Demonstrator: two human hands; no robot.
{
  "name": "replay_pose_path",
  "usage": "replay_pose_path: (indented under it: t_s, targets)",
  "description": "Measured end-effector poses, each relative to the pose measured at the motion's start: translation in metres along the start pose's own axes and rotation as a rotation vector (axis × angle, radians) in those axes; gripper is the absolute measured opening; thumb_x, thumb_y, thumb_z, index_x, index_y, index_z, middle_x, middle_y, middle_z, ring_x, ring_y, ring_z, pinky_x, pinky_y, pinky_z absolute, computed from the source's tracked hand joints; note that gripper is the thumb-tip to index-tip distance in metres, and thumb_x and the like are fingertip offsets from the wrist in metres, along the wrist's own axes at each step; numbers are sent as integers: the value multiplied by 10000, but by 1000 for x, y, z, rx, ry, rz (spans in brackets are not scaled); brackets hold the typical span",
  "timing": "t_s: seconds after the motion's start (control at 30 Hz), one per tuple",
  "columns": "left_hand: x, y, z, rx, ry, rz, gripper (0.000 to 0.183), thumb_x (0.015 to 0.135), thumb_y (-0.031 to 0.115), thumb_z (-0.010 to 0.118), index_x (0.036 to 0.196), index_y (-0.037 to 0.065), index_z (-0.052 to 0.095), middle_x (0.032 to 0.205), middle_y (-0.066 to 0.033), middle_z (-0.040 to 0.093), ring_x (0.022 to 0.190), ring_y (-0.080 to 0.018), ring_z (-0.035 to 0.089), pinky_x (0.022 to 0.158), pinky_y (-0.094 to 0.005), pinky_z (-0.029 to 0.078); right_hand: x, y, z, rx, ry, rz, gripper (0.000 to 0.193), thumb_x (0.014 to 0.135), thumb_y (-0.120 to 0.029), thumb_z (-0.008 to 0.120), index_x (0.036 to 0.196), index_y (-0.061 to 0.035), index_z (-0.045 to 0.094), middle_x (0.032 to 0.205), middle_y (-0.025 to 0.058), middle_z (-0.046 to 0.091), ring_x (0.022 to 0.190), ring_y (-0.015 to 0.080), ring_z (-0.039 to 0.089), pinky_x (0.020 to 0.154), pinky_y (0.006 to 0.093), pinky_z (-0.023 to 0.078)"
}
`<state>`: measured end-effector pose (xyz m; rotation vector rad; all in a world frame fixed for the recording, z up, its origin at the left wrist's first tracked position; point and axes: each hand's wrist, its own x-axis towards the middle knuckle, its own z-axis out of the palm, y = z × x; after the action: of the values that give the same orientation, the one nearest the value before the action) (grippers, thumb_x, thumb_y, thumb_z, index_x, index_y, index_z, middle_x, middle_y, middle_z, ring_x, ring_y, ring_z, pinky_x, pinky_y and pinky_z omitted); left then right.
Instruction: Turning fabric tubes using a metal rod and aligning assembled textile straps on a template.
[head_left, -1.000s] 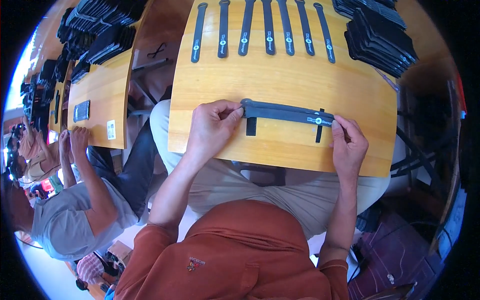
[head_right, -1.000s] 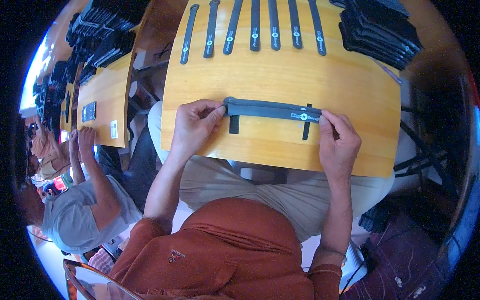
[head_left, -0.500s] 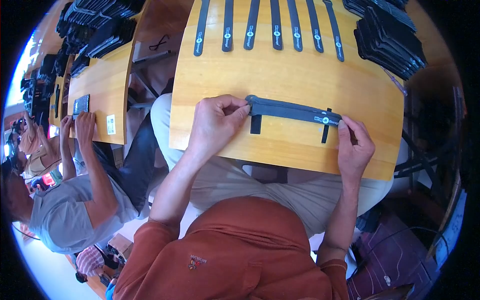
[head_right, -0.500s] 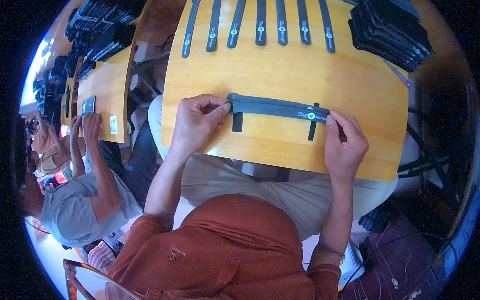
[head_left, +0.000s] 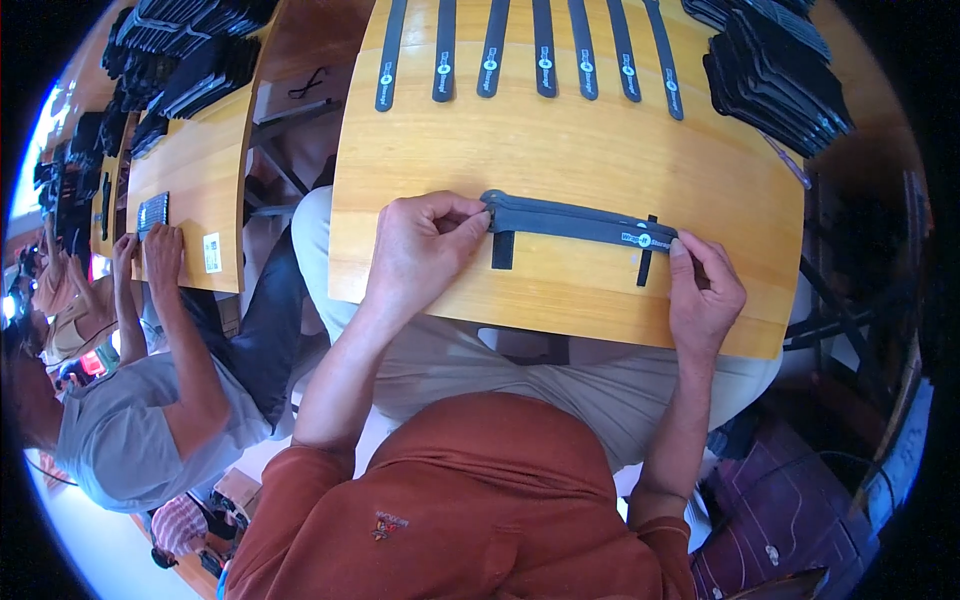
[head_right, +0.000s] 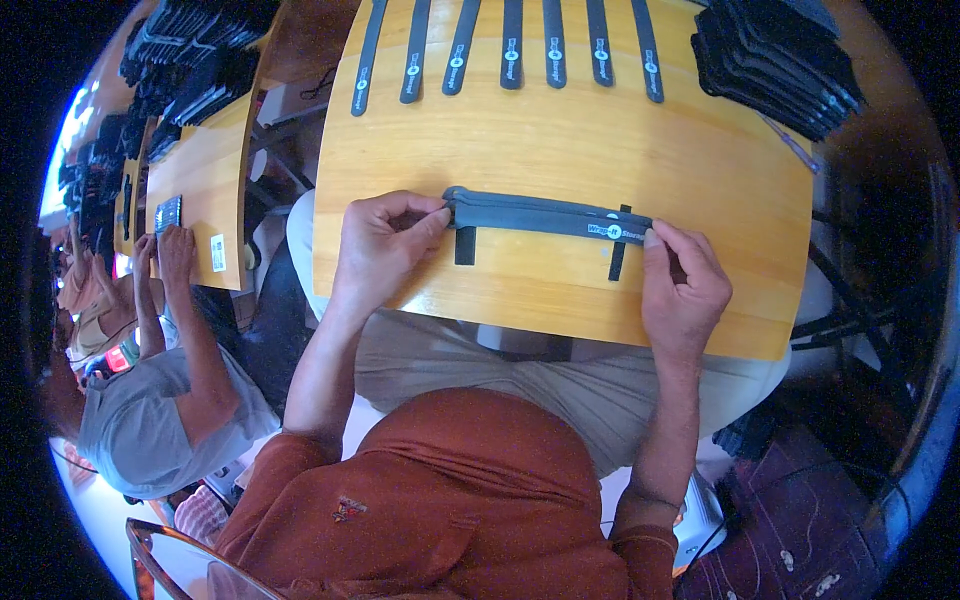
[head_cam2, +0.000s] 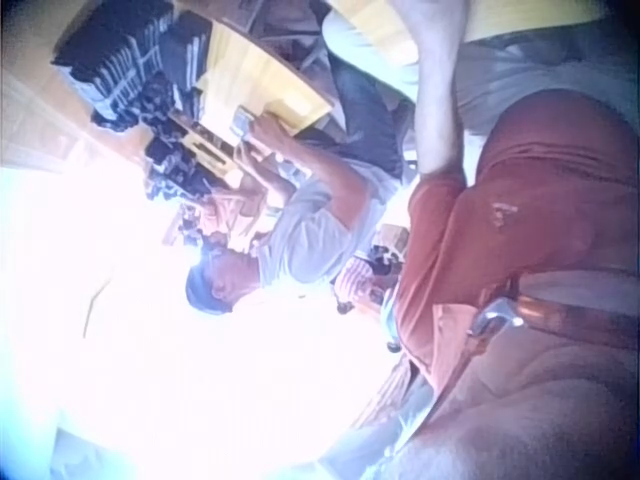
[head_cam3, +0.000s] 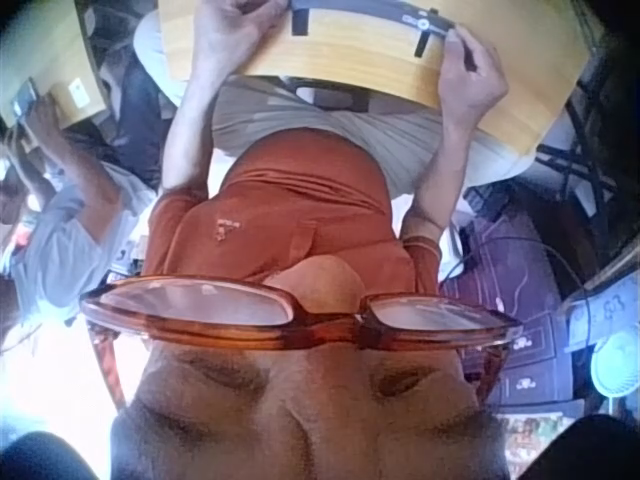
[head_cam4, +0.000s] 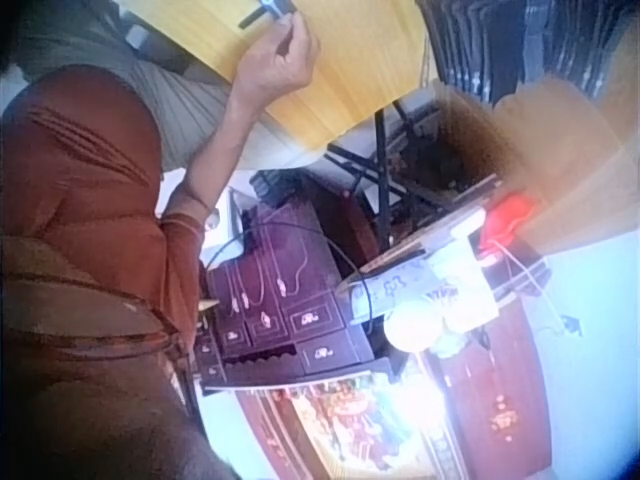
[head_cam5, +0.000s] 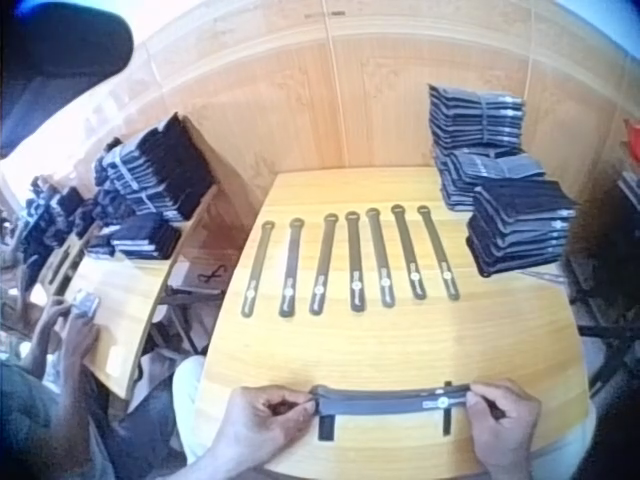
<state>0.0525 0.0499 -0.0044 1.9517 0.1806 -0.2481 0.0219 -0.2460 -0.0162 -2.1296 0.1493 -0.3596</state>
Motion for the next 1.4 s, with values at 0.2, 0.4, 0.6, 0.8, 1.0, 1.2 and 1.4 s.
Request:
replay_pose_path:
  t_s: [0.2,0.4,0.6,0.8,1.0,1.2,1.4]
  targets:
    - [0,0,1,-26,-11,-11,111,934,49,725,985,-48,744,740,-7,687,617,-32,584,557,-188,466,1,-2,-2,-36,-2,-2,117,910,-6,706,1010,48,735,881,96,705,762,133,650,675,246,509]
    - [1,3,0,-28,-4,-41,140,891,32,731,994,-61,750,762,-86,745,666,-72,658,613,-231,519,2,-1,-4,-47,-9,2,121,906,3,703,1013,47,735,890,100,707,763,140,656,680,254,516]
    - [-1,1,-1,-67,2,-101,127,903,43,733,980,-56,749,710,-35,704,624,-43,597,564,-215,470,1,0,1,-2,-1,-21,114,896,17,705,1005,36,736,892,101,703,746,135,655,647,248,514]
    - [0,2,0,-65,6,-135,113,903,40,738,970,-50,749,701,-10,684,609,-30,565,546,-202,445,0,2,1,-31,12,-52,101,888,17,711,986,26,732,873,97,699,694,124,638,591,250,491]
    - [0,-1,0,-65,17,-135,104,899,32,741,958,-53,748,719,-13,692,619,-31,575,560,-202,461,1,0,2,-57,14,-65,102,882,13,718,982,17,732,862,108,696,662,147,634,582,260,485]
    - [0,1,1,-67,11,-118,107,895,26,749,959,-60,743,726,-19,695,627,-32,581,569,-201,469,1,1,1,-61,10,-86,106,872,28,717,977,20,729,863,116,699,666,151,640,574,260,484]
    - [0,0,-1,-66,-3,-118,105,902,25,749,966,-57,742,727,-21,694,626,-32,579,563,-199,465,2,0,1,-58,3,-71,117,860,53,709,971,22,728,863,121,702,669,156,649,569,268,491]
